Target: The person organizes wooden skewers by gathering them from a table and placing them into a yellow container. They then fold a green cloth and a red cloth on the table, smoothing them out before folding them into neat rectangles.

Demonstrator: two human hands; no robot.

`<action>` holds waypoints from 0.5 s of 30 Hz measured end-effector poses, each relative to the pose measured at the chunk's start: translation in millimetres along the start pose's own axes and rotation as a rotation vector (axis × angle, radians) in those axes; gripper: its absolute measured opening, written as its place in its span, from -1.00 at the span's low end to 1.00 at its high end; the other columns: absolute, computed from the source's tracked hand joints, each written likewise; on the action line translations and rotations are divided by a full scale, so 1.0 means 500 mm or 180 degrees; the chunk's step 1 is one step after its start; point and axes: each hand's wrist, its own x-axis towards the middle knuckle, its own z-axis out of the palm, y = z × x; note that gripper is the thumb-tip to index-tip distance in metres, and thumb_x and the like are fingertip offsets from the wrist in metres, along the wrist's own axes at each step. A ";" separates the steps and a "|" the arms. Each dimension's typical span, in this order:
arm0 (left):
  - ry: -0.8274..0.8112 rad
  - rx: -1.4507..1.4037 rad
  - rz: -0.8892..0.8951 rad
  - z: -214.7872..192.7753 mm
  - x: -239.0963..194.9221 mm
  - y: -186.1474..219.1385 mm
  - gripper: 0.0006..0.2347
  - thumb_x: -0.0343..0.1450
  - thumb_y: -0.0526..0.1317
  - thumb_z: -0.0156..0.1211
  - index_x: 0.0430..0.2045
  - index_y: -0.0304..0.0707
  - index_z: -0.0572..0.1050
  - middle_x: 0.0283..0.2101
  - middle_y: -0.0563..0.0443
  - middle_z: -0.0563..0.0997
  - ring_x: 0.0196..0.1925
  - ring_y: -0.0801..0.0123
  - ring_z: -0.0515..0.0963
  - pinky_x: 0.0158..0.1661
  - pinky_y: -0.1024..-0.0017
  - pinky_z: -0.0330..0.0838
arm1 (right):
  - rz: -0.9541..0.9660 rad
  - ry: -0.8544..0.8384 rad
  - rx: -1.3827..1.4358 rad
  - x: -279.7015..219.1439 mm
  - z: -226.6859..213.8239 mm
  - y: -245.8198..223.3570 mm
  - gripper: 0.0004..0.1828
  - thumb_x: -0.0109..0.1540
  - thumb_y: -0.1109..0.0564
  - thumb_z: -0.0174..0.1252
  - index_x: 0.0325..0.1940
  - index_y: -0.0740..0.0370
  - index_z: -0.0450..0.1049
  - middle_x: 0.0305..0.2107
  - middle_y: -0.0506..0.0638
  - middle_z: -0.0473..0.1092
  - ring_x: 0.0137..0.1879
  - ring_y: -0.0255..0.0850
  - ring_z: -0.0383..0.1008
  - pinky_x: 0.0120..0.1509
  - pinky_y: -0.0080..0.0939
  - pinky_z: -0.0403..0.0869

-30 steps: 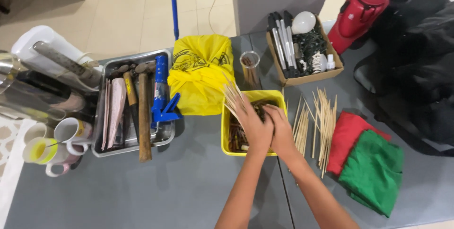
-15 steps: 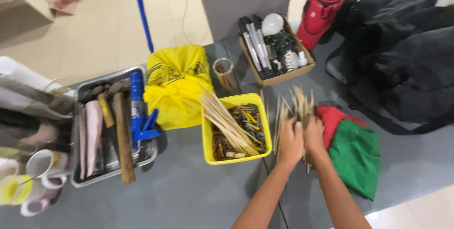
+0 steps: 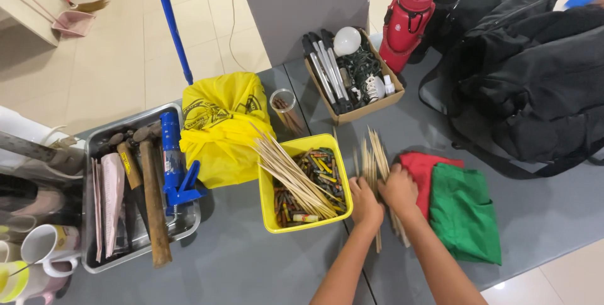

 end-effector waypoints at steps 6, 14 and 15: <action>-0.0017 -0.0596 0.0000 0.008 0.013 -0.030 -0.47 0.12 -0.43 0.36 -0.01 -0.35 0.35 0.00 -0.36 0.40 0.12 -0.27 0.38 0.12 0.03 0.30 | 0.0062 -0.0376 0.0665 0.024 0.095 0.053 -0.53 0.27 -0.08 0.09 0.00 0.41 0.34 -0.21 0.48 0.48 -0.06 0.39 0.54 0.04 0.30 0.50; 0.0323 -0.1555 0.0032 0.166 0.073 -0.132 -0.66 0.26 -0.32 0.30 -0.09 -0.35 0.44 -0.07 -0.34 0.47 0.06 -0.15 0.45 0.08 0.09 0.33 | 0.0293 -0.0237 0.1805 -0.015 0.022 0.039 -0.60 0.32 -0.04 0.05 0.00 0.35 0.54 -0.25 0.39 0.53 -0.05 0.23 0.55 0.05 0.11 0.47; 0.0428 -0.1678 0.0148 0.172 0.072 -0.136 -0.68 0.28 -0.31 0.28 -0.10 -0.35 0.45 -0.07 -0.32 0.48 0.06 -0.13 0.46 0.08 0.10 0.34 | 0.0364 -0.0081 0.2106 -0.026 0.005 0.030 -0.63 0.33 0.00 0.04 0.02 0.32 0.55 -0.27 0.33 0.55 -0.09 0.13 0.58 0.02 0.04 0.48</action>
